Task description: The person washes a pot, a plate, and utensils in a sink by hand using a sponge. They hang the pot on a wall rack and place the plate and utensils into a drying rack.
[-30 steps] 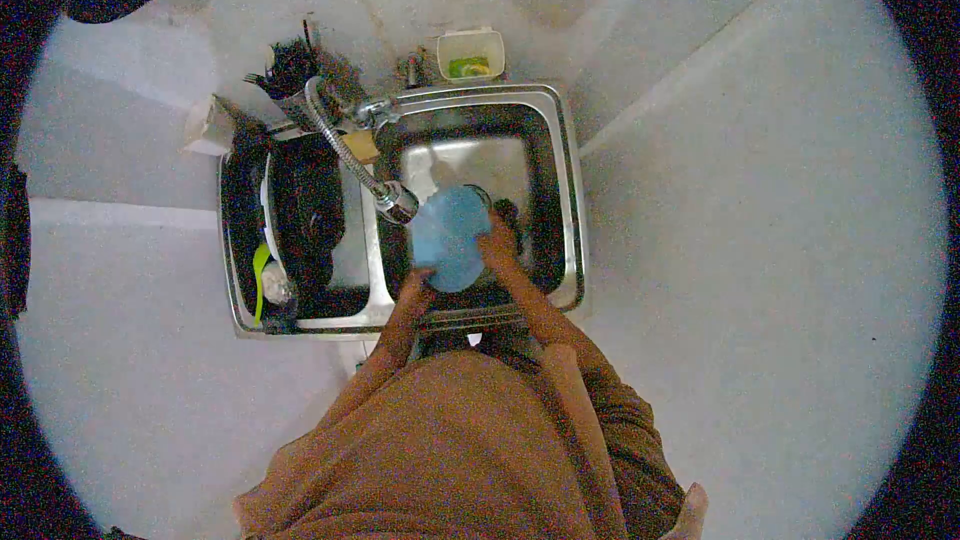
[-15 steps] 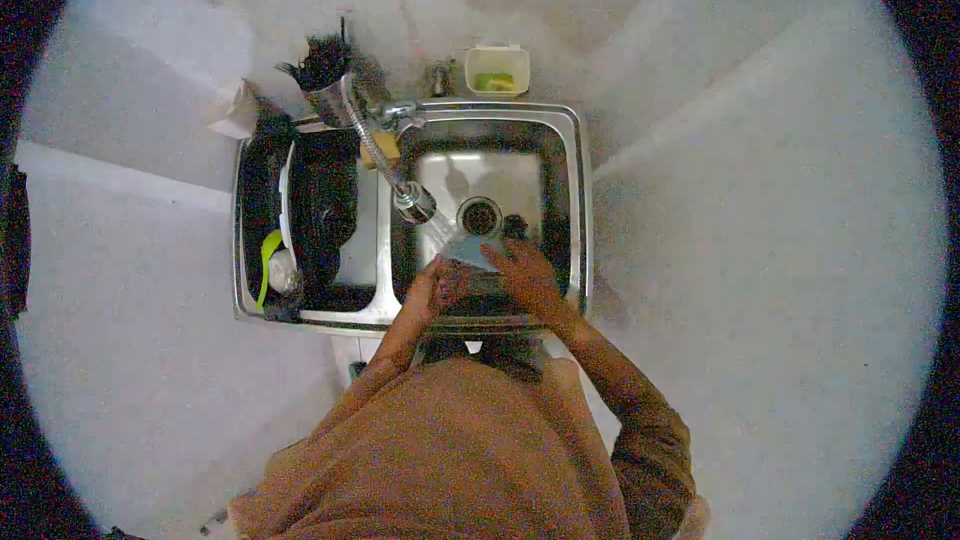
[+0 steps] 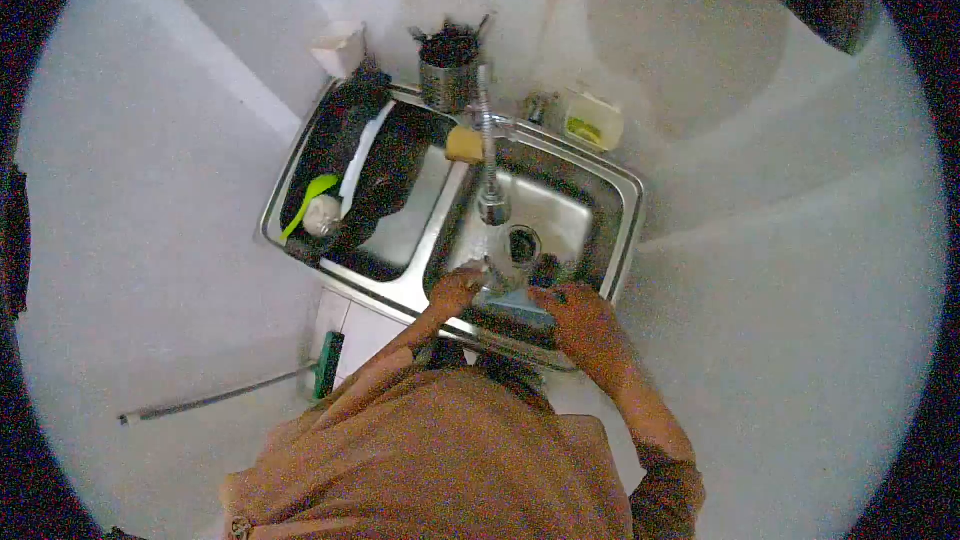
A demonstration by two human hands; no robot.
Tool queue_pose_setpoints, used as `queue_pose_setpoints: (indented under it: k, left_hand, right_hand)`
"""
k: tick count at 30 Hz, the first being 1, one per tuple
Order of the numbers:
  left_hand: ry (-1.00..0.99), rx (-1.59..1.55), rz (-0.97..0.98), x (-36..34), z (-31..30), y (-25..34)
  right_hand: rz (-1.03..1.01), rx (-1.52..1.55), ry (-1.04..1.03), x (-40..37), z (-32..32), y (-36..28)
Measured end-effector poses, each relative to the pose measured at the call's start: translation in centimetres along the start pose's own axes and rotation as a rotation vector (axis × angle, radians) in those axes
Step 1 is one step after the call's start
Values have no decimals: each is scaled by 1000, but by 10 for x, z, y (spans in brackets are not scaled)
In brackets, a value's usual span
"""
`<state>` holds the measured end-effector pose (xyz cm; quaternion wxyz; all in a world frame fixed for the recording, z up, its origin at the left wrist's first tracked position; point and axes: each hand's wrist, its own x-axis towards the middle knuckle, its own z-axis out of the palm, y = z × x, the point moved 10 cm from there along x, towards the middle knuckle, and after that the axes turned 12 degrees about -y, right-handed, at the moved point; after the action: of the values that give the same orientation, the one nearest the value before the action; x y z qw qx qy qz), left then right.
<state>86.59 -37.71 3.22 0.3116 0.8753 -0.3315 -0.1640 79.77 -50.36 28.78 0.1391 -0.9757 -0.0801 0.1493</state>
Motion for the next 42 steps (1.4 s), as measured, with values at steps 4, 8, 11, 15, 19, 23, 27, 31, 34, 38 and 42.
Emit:
queue_pose_setpoints:
  k: [4, 8, 11, 15, 19, 23, 27, 31, 34, 38, 42]
  left_hand:
    - [-110, 117, 174, -8, 36, -14]
    - [-555, 184, -70, -3, 59, -41]
    - [-593, 265, 238, -23, 11, -3]
    - [-405, -222, 83, -20, -18, -50]
    - [-386, -404, 100, -29, -76, -41]
    - [-353, -938, 73, -11, -86, -61]
    - [-227, -1813, -75, -15, -130, -76]
    - [-98, -2222, 78, -11, -175, -85]
    - [11, -2430, 74, -4, -171, -103]
    - [96, -2438, -99, -4, -148, -120]
    - [145, -2424, -72, -6, -159, -117]
  right_hand:
    - [-177, -69, 34, 25, -75, -75]
    - [-271, -9, 231, 89, -117, -134]
    - [-672, -133, 430, 151, -131, -205]
    - [-902, -301, 468, 270, -73, -237]
    - [-873, -486, 174, 357, 4, -250]
    - [-868, -629, 42, 394, 54, -251]
    - [-1014, -693, 172, 398, 79, -246]
    - [-1053, -696, 110, 402, 100, -239]
    - [-1075, -740, 149, 404, 102, -239]
    - [-1070, -668, 102, 414, 113, -235]
    - [-925, -702, -56, 429, 129, -225]
